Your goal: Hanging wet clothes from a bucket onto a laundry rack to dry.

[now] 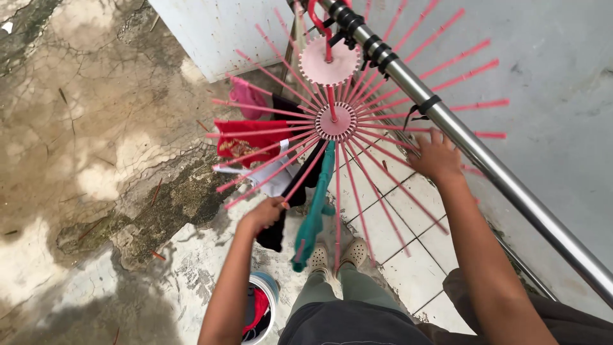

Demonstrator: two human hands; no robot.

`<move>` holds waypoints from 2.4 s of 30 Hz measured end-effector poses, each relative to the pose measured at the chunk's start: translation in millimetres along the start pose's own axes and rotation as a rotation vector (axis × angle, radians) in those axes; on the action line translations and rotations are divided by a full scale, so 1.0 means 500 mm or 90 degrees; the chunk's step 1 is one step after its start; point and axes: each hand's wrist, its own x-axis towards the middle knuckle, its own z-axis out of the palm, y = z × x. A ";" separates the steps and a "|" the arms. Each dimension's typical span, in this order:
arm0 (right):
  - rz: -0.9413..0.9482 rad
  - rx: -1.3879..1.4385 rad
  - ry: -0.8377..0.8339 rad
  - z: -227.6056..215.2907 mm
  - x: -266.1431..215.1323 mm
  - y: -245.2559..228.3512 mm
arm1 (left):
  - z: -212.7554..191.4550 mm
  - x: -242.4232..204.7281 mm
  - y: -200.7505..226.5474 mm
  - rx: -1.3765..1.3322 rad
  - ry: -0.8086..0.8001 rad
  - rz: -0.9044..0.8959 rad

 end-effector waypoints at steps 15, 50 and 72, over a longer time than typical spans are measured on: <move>-0.057 0.041 -0.408 0.070 -0.166 -0.248 | -0.072 -0.042 0.159 0.274 0.497 0.188; 0.038 0.139 -0.410 0.025 -0.226 -0.351 | -0.168 -0.113 0.241 0.505 0.130 0.137; -0.281 0.479 0.070 -0.288 -0.493 -0.410 | 0.067 -0.650 0.146 -0.131 0.649 0.612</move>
